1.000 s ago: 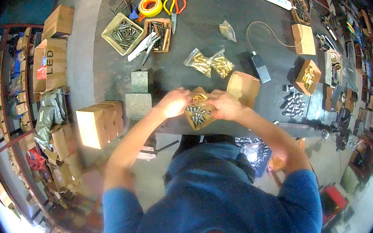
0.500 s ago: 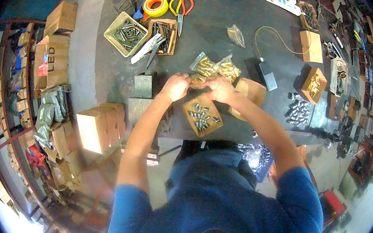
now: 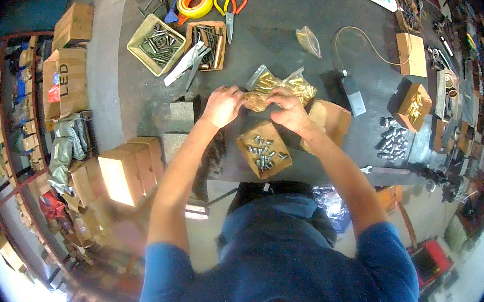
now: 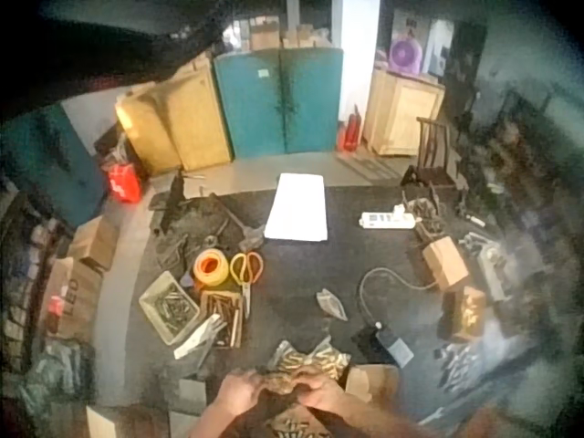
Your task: The person sorts small metallic hardware components, including brass and silver pieces, from a cardboard box into clear plastic bags. They place the filled bags onto a nearby desk and return to the workbench to continue sorting.
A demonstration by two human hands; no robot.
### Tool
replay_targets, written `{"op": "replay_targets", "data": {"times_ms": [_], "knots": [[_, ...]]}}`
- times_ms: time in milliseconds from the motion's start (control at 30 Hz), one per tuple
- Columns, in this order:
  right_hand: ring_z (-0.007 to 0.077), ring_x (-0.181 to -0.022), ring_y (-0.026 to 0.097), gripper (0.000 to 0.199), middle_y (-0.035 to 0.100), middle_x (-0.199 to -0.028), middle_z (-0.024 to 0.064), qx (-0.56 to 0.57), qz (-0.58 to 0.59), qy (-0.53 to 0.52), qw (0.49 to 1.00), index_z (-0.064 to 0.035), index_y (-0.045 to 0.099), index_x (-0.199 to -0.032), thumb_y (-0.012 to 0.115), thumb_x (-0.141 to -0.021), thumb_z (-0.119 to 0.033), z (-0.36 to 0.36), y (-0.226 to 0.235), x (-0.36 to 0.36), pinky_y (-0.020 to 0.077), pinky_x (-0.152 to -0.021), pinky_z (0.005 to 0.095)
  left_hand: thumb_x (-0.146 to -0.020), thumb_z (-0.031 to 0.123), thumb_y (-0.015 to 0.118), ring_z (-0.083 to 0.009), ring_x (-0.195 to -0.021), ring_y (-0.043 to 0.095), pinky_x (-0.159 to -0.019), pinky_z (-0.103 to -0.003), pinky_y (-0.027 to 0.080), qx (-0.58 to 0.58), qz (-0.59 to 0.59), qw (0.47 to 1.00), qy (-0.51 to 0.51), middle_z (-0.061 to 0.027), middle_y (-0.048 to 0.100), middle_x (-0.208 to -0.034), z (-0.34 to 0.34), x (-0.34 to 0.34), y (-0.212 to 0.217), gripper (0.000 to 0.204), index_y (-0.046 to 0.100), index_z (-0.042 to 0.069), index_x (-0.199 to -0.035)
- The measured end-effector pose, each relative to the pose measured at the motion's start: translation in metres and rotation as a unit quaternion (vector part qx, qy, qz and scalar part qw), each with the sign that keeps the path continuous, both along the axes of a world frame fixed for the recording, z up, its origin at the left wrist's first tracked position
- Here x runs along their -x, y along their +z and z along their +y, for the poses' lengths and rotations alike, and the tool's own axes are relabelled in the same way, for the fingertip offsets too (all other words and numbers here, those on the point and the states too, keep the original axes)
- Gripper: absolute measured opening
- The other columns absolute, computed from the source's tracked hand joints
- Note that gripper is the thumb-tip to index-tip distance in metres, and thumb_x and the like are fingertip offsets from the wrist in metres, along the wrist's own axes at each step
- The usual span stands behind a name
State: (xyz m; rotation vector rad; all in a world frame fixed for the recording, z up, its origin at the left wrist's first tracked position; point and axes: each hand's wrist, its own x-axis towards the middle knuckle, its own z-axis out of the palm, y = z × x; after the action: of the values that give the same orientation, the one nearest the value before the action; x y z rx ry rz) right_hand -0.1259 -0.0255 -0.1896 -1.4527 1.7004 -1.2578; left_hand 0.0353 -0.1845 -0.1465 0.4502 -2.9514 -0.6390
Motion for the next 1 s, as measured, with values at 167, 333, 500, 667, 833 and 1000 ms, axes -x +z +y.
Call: {"op": "replay_targets", "data": {"times_ms": [167, 333, 500, 667, 833, 1000], "knots": [[0.0284, -0.089, 0.058, 0.028, 0.057, -0.098, 0.0122, 0.006, -0.004, 0.003, 1.000, -0.0034, 0.063, -0.086, 0.060, -0.058, 0.000, 0.001, -0.001, 0.004, 0.0477, -0.075, 0.0310, -0.075, 0.011, 0.066, -0.0306, -0.070, 0.060, -0.062, -0.038, 0.047, -0.213, 0.004, 0.966, 0.145, -0.0125, 0.062, -0.079, 0.002, 0.005, -0.002, 0.013, 0.061, 0.003, -0.085], [0.0276, -0.090, 0.058, 0.026, 0.058, -0.097, 0.0115, -0.008, -0.031, -0.011, 0.999, -0.0027, 0.063, -0.084, 0.059, -0.059, 0.000, 0.004, -0.004, 0.003, 0.0470, -0.075, 0.0314, -0.074, 0.008, 0.066, -0.0303, -0.070, 0.061, -0.061, -0.036, 0.047, -0.230, -0.072, 0.965, 0.103, -0.0149, 0.063, -0.079, -0.007, 0.000, -0.011, 0.013, 0.062, 0.002, -0.085], [0.0259, -0.083, 0.058, 0.020, 0.059, -0.085, 0.0095, -0.003, -0.012, -0.017, 1.000, -0.0020, 0.062, -0.079, 0.059, -0.059, -0.001, 0.001, 0.008, 0.009, 0.0467, -0.072, 0.0315, -0.074, 0.007, 0.065, -0.0313, -0.073, 0.062, -0.063, -0.036, 0.048, -0.118, -0.005, 0.993, 0.020, -0.0149, 0.063, -0.079, 0.005, -0.001, -0.001, 0.010, 0.064, 0.002, -0.083], [0.0204, -0.076, 0.059, 0.017, 0.059, -0.080, 0.0070, -0.087, -0.098, -0.025, 0.991, -0.0022, 0.062, -0.077, 0.060, -0.060, -0.001, 0.007, 0.008, 0.013, 0.0462, -0.067, 0.0286, -0.075, 0.007, 0.065, -0.0318, -0.074, 0.062, -0.065, -0.036, 0.048, -0.207, 0.001, 0.975, 0.079, -0.0155, 0.063, -0.082, 0.014, -0.003, -0.006, 0.011, 0.064, 0.001, -0.084], [0.0180, -0.074, 0.059, 0.016, 0.060, -0.081, 0.0061, -0.031, -0.150, -0.045, 0.987, -0.0025, 0.062, -0.077, 0.063, -0.061, 0.002, 0.004, -0.006, 0.013, 0.0457, -0.064, 0.0270, -0.076, 0.006, 0.064, -0.0319, -0.066, 0.061, -0.060, -0.034, 0.047, -0.253, -0.026, 0.961, 0.113, -0.0164, 0.063, -0.075, 0.012, -0.001, -0.008, 0.009, 0.065, 0.001, -0.084], [0.0179, -0.076, 0.059, 0.018, 0.060, -0.084, 0.0067, -0.007, -0.110, -0.048, 0.993, -0.0032, 0.064, -0.079, 0.063, -0.062, 0.003, 0.005, 0.000, 0.015, 0.0459, -0.065, 0.0277, -0.076, 0.005, 0.064, -0.0307, -0.064, 0.061, -0.059, -0.033, 0.047, -0.204, 0.012, 0.970, 0.132, -0.0175, 0.062, -0.074, 0.016, 0.000, -0.012, 0.008, 0.065, 0.001, -0.083]]}}
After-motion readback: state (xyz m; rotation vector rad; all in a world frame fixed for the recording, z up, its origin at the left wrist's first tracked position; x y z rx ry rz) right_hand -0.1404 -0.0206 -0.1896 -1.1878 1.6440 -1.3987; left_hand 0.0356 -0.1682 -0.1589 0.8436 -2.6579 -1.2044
